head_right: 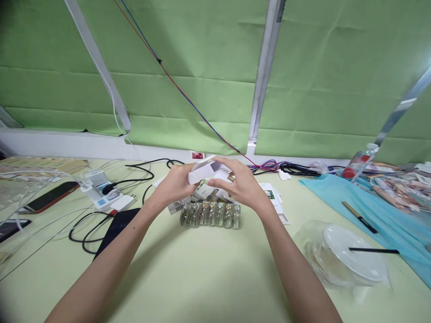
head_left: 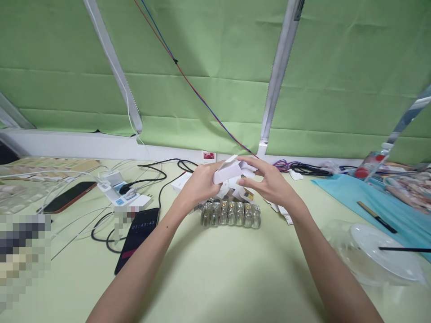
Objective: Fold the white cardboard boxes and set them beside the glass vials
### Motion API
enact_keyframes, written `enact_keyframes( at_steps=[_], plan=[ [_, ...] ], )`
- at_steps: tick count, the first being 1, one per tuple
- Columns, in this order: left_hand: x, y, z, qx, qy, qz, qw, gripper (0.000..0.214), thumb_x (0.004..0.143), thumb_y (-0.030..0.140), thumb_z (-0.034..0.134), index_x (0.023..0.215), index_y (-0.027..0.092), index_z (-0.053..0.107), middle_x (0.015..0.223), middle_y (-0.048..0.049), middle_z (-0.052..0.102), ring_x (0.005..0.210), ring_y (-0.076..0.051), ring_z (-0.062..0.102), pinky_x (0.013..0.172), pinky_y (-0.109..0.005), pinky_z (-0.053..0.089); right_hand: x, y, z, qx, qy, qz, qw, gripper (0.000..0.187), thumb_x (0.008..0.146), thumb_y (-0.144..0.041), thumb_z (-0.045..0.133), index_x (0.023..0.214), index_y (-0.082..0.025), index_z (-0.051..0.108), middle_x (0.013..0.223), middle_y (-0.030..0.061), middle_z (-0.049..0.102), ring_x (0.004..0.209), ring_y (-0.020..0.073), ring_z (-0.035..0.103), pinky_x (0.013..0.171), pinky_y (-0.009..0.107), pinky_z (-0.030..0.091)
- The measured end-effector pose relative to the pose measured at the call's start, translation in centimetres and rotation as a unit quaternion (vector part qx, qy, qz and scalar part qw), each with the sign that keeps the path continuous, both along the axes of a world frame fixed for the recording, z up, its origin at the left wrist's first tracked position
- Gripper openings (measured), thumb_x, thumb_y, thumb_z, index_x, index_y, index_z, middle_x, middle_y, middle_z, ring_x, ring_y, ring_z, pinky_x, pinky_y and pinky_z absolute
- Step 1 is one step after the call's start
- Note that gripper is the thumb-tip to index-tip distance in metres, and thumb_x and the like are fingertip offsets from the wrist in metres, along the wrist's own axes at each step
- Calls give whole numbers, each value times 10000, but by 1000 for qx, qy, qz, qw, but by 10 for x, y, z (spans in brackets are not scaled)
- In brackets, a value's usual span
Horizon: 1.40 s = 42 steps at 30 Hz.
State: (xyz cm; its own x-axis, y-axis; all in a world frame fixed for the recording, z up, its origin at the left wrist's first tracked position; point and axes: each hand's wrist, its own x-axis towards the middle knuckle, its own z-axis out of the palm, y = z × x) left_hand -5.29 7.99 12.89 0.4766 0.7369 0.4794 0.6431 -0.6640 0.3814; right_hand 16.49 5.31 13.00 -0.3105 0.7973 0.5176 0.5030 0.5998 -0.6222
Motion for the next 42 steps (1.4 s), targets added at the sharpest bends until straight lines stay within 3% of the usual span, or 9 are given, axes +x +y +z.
enact_keyframes(
  at_steps=[11,24,31,36,42],
  plan=[
    [2,-1,-2,5,15,7,1000,660,717,26,513,1325,235,661,1078,-40,782,825,-206,682,711,-263,444,-4,-3,0,-20,34,-31,999,370,907,-398,683,1266,-312,672,1348,32,683,1219,244,641,1023,431,511],
    [2,0,-4,18,12,-11,1000,443,764,56,557,1150,200,721,917,-22,780,729,-160,653,654,-233,406,-4,-2,-1,-39,43,-45,997,403,870,-443,708,1245,-296,680,1299,51,704,1158,261,659,911,394,555],
    [0,1,-4,18,14,-4,1000,456,738,18,537,1117,203,709,885,0,755,696,-144,615,627,-221,391,-6,1,-3,-68,84,-98,989,596,733,-548,806,1176,-244,549,1212,119,695,1156,288,658,892,431,556],
    [0,2,-6,21,12,-4,1000,422,724,8,535,1062,198,703,872,1,746,701,-145,609,635,-221,390,-5,3,-5,-51,76,-115,989,482,730,-553,805,1008,-223,592,1162,113,708,1131,284,668,964,463,537],
    [1,2,-6,24,9,-7,1000,347,749,48,555,1031,199,692,861,0,741,711,-153,618,639,-232,392,-5,7,-7,-57,68,-117,989,473,740,-536,806,1039,-196,670,1186,131,729,1116,289,690,978,472,553]
  ],
)
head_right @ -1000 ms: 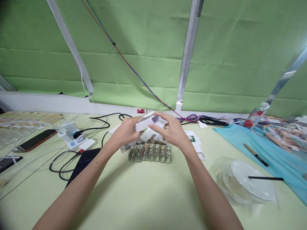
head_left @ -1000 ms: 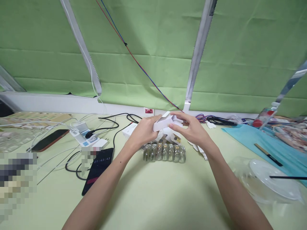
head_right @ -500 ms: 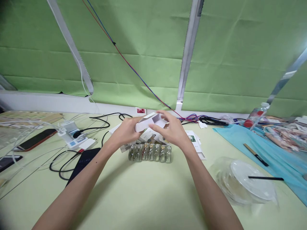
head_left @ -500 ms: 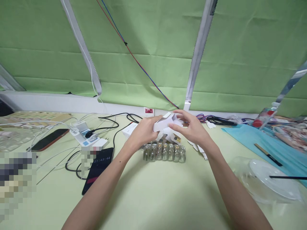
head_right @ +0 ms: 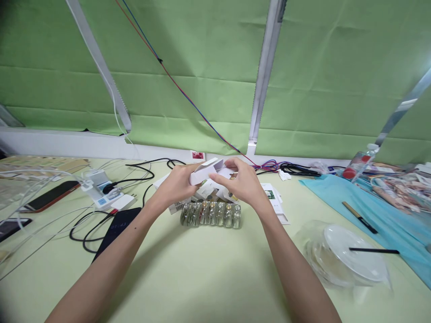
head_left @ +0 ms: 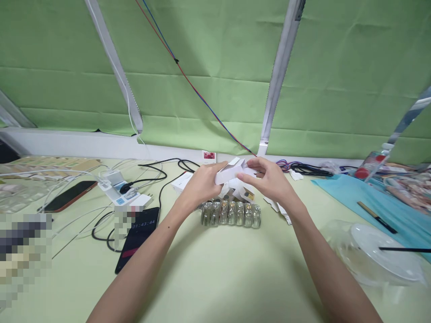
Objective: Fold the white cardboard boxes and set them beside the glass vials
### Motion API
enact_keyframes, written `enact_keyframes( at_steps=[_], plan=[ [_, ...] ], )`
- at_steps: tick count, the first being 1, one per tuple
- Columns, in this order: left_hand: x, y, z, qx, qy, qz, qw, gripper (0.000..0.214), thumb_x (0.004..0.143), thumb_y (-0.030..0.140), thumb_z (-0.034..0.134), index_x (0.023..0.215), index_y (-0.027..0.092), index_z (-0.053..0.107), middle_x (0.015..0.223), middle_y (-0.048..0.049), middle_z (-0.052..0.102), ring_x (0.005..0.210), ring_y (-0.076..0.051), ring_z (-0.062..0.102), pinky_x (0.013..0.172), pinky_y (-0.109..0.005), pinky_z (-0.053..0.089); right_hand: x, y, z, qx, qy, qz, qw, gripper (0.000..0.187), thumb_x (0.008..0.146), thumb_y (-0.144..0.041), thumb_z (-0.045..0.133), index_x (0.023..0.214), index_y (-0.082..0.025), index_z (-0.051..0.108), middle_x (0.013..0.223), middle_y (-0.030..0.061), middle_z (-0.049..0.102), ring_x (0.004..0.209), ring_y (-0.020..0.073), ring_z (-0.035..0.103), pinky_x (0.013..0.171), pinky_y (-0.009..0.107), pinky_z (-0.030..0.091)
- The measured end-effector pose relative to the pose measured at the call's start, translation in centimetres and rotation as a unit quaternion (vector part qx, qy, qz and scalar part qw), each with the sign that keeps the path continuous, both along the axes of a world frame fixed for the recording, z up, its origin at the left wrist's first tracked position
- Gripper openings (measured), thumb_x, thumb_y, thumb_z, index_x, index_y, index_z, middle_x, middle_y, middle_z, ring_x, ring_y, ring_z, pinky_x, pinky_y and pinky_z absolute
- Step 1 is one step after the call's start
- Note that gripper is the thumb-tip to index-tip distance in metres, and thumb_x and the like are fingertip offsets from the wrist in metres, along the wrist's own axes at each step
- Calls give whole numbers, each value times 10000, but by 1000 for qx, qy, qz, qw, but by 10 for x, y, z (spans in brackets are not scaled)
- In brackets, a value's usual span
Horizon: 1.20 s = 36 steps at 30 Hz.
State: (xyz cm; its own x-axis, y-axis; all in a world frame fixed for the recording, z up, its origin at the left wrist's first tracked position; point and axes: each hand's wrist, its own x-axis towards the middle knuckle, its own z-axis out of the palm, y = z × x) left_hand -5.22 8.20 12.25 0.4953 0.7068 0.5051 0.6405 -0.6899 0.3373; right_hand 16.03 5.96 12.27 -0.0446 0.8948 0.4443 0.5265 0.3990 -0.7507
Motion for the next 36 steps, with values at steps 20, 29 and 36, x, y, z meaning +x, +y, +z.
enact_keyframes(
  at_steps=[20,29,36],
  plan=[
    [2,-1,0,36,16,0,999,419,795,90,545,1181,183,679,1044,-66,743,931,-233,662,788,-314,476,-5,-3,1,-31,-18,4,999,602,730,-577,798,1161,-162,726,1247,139,726,1103,309,708,1009,471,556],
    [2,-2,0,27,16,6,999,421,792,105,548,1185,185,676,1064,-70,741,989,-249,665,832,-336,490,-5,-4,1,-20,-12,25,999,581,752,-576,788,1156,-161,736,1246,139,727,1106,308,708,1008,460,559],
    [4,-4,3,27,17,15,999,426,789,97,567,1192,184,675,1069,-82,736,1015,-256,662,858,-340,490,-2,-2,-1,-19,0,41,999,555,760,-562,788,1153,-172,744,1231,138,739,1121,319,709,982,473,568]
  ],
)
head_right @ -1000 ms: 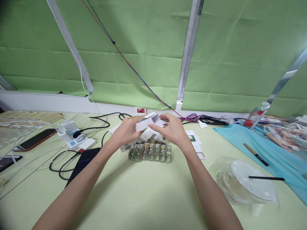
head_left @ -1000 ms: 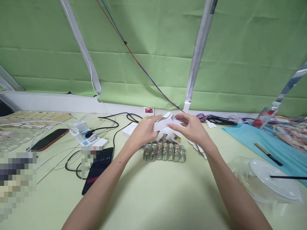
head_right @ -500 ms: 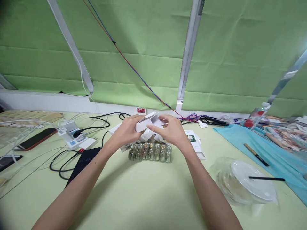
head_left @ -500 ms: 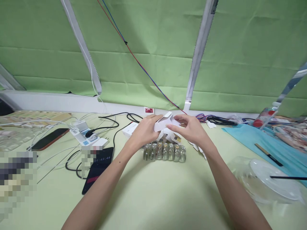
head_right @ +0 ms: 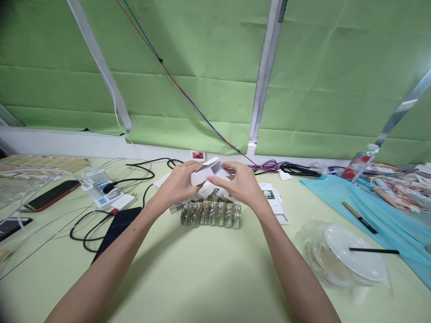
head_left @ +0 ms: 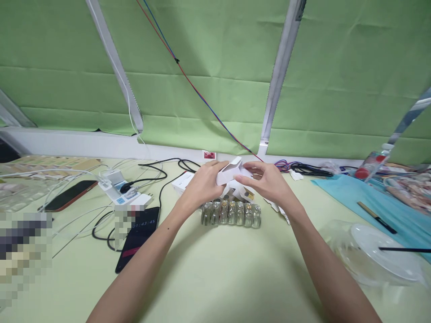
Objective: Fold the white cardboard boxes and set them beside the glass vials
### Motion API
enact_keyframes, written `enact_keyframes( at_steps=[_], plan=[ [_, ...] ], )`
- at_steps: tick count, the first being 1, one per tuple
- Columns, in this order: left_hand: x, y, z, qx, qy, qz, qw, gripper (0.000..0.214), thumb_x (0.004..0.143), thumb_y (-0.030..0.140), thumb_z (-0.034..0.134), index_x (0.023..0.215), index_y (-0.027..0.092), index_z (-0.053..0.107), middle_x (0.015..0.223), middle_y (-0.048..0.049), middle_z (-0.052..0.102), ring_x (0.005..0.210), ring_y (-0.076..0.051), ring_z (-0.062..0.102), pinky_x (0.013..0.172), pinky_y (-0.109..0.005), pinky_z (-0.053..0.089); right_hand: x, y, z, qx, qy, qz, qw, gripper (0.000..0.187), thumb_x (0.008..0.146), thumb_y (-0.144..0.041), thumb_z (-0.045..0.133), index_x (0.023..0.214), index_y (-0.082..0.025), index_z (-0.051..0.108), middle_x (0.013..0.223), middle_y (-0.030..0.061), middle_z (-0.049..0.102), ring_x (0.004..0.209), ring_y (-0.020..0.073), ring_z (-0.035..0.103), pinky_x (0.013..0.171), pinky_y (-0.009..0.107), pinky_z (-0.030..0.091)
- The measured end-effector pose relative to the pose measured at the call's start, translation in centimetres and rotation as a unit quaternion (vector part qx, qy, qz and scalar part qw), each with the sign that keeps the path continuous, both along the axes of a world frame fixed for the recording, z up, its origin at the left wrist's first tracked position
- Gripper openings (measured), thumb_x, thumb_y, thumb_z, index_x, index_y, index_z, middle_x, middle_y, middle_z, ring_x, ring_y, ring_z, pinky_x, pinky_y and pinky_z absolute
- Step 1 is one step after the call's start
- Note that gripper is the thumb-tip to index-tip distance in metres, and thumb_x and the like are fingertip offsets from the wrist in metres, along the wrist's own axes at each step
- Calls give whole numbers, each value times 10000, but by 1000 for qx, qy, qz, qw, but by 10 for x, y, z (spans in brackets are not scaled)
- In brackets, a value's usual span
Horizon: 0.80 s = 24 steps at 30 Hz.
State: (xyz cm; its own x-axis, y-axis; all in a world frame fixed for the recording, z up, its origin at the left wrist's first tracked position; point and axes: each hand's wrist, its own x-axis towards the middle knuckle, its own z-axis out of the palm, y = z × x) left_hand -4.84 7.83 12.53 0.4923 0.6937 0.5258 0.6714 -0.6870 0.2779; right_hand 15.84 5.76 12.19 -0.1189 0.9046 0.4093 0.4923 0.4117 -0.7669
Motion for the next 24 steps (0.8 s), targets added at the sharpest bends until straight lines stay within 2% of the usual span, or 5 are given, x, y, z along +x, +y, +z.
enact_keyframes(
  at_steps=[5,13,24],
  plan=[
    [1,-3,3,-1,-4,-3,1000,298,827,143,572,1092,185,699,991,-65,733,909,-234,654,765,-313,463,1,1,2,-17,2,-8,1000,535,760,-525,785,1147,-158,746,1205,137,751,1029,315,741,920,466,590],
    [1,-4,3,-12,2,1,1000,223,828,178,594,1023,183,703,931,-63,724,829,-222,636,705,-301,426,-8,-1,3,19,-7,16,1000,310,801,-421,746,996,-183,779,1071,92,790,949,274,758,853,391,599],
    [1,-4,1,-5,-16,-5,1000,283,792,119,593,1041,191,704,1011,-67,745,933,-243,656,782,-325,473,-12,-3,1,37,-31,9,999,327,813,-411,727,1045,-185,769,1114,92,770,1002,275,729,922,409,572]
  ],
)
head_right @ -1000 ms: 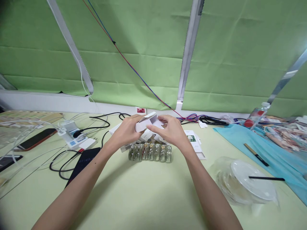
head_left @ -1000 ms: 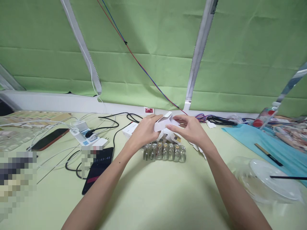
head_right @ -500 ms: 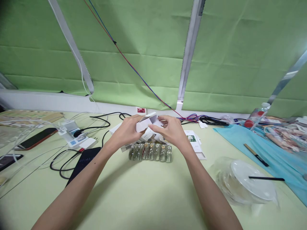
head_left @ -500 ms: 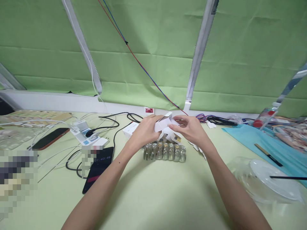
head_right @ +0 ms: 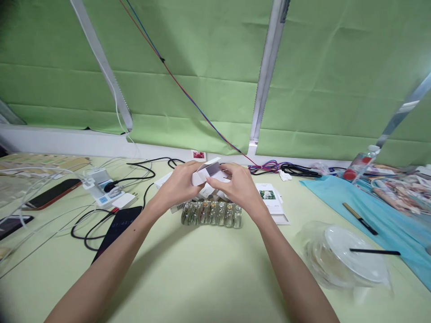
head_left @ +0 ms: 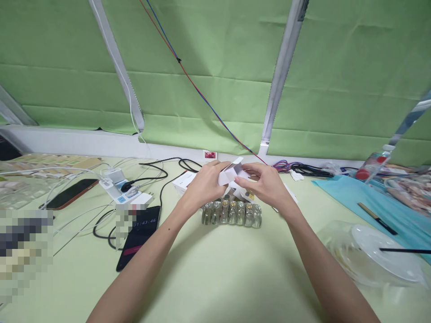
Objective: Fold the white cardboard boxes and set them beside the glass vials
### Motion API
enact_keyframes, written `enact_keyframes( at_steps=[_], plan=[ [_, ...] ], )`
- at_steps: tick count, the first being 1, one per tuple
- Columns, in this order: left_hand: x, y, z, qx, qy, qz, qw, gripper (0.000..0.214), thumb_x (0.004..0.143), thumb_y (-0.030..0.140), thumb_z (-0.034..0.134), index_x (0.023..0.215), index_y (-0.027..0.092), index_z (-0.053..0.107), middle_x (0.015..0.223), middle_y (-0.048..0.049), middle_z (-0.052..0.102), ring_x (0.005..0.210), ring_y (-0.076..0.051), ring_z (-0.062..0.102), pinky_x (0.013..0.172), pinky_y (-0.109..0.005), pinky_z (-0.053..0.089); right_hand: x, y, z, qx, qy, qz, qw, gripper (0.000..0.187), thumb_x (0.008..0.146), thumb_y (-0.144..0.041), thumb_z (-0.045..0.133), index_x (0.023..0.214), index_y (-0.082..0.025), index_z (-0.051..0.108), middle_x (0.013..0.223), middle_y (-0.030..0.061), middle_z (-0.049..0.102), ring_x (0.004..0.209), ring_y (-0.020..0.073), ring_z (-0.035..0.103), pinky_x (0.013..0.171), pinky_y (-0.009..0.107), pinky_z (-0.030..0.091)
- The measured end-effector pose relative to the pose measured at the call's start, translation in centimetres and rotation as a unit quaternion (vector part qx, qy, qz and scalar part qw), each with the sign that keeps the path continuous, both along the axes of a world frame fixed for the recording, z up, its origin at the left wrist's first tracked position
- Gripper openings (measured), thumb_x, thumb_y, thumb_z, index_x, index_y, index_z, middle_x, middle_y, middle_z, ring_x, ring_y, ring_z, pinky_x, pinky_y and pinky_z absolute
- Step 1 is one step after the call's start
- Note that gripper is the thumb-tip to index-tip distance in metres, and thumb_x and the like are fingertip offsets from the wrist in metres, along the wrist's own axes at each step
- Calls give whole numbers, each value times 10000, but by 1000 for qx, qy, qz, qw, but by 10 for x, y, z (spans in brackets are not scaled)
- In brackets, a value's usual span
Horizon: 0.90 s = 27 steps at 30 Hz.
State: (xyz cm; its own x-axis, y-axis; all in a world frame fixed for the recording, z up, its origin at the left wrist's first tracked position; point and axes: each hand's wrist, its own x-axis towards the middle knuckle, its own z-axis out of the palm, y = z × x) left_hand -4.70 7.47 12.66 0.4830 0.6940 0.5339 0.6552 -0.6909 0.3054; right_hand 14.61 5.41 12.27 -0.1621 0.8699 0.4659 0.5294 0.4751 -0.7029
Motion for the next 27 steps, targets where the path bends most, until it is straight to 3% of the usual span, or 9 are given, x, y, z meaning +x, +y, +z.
enact_keyframes(
  at_steps=[27],
  plan=[
    [2,-1,-1,13,-11,-26,1000,488,775,34,536,1218,192,666,1180,-60,734,1116,-233,644,914,-351,508,-2,-1,-1,22,-15,16,1000,332,831,-396,750,1113,-222,760,1196,109,697,1173,260,630,1006,411,528]
  ],
)
